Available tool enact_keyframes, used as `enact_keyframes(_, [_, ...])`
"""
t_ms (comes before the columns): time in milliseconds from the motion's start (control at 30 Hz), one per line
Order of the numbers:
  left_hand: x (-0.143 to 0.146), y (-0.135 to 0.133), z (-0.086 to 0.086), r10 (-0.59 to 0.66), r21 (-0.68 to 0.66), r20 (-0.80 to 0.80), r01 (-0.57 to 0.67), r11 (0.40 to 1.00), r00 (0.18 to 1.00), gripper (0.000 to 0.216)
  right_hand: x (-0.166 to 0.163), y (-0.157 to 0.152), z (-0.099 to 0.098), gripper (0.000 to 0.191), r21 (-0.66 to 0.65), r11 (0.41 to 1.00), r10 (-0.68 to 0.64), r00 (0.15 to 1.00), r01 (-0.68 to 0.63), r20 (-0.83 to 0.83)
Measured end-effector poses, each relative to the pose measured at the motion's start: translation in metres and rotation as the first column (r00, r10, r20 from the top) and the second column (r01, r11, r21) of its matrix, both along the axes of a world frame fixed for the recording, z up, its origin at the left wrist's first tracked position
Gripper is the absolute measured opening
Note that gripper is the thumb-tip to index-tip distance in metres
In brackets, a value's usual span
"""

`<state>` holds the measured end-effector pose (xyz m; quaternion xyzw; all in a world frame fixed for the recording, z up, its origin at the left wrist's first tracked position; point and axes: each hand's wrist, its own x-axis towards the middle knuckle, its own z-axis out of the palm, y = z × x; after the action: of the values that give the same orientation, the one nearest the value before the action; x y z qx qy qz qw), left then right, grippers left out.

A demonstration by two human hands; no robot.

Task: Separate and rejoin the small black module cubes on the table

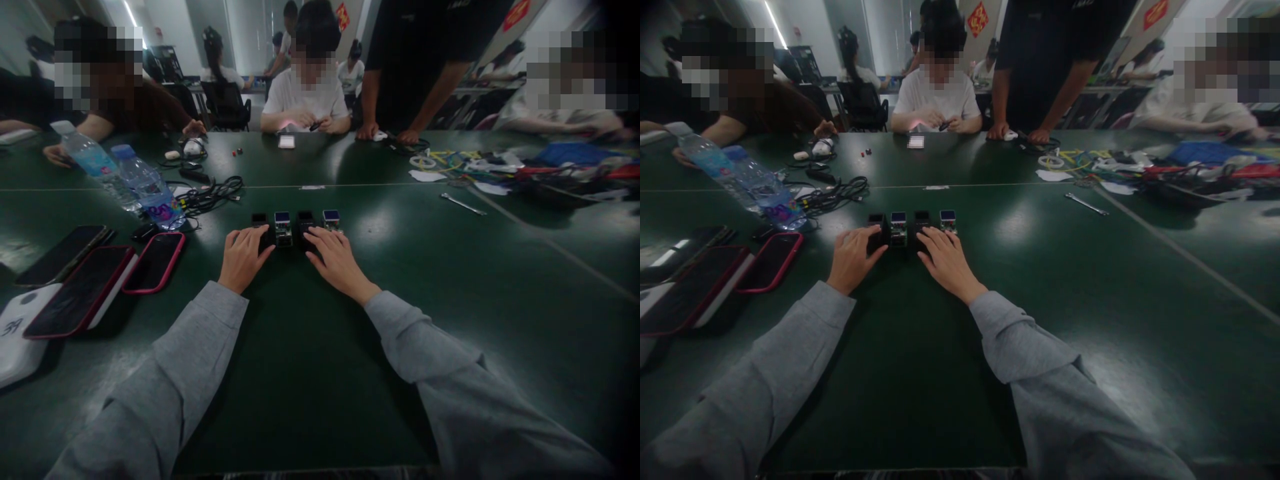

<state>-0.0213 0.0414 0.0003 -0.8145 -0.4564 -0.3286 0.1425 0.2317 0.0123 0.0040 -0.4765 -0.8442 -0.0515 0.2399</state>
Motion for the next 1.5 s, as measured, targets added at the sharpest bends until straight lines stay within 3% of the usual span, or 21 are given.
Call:
enact_keyframes(1000, [0.0011, -0.0016, 0.0028, 0.002, -0.046, -0.028, -0.003, 0.999, 1.0, 0.035, -0.0018, -0.0013, 0.0042, 0.046, -0.014, 0.999, 0.049, 0.999, -0.05, -0.013])
enact_keyframes(1500, [0.0031, 0.0005, 0.0009, 0.02, -0.099, -0.016, -0.021, 0.995, 1.0, 0.036, 0.0006, 0.0001, 0.0041, 0.047, -0.02, 0.999, 0.027, 0.992, -0.03, -0.125])
